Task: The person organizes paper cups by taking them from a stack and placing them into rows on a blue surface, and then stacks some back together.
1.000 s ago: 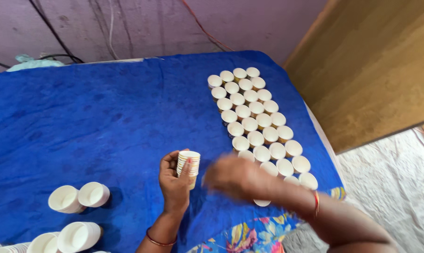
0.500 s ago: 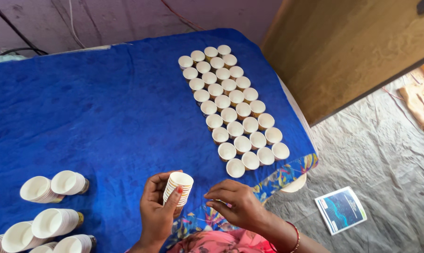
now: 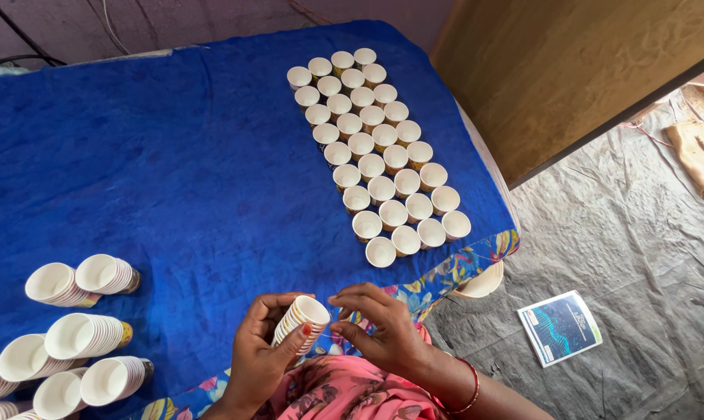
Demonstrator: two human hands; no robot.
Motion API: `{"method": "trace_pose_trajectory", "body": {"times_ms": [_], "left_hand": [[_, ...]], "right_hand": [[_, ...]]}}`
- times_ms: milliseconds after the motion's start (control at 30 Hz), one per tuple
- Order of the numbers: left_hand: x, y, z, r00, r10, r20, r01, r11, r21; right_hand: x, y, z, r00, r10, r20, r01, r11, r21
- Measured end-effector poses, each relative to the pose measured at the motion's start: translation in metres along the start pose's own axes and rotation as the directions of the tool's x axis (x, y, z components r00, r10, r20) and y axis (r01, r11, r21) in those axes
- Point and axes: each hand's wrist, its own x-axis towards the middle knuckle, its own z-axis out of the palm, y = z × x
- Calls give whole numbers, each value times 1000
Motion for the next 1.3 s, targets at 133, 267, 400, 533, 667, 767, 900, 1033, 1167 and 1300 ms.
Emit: {"method": "trace_pose_trajectory", "body": {"times_ms": [133,267,400,533,667,767,900,1033,1167,1300], "left_hand": [[-3,-1,-2,999,-26,41,25,999,35],[-4,0,-5,998,-24,64,21,998,57],[-5,1,-6,997,-38,74,35,999,37],[-5,0,-7,995,-42,89,43,999,-16],[-5,-3,-9,995,-33,97,34,999,-13],[-5,-5,-10,995,-54,87,56,998,-11],[-4,-4,-10,995,-57,84,61,997,-38],[-4,2,-8,996,-50,73,48,998,26],[-5,8,-7,997,-25,73,24,999,26],[-7,12,-11,999,-34,13,33,999,20]], "right_hand": [[-5,4,5,996,54,71,-59,996,73],[-8,6,7,982,137,128,-151,982,112],[-7,6,9,984,108,142,-123,987,103],[-8,6,10,985,99,141,-113,989,92],[-8,7,9,983,119,138,-130,989,69],[-8,9,8,990,88,114,-95,994,60],[-6,11,9,996,23,88,-30,996,79],[-6,9,8,989,88,116,-94,994,51],[0,9,-16,1000,9,-19,-11,996,-93],[7,7,-54,946,-62,-318,-36,956,-292]]}}
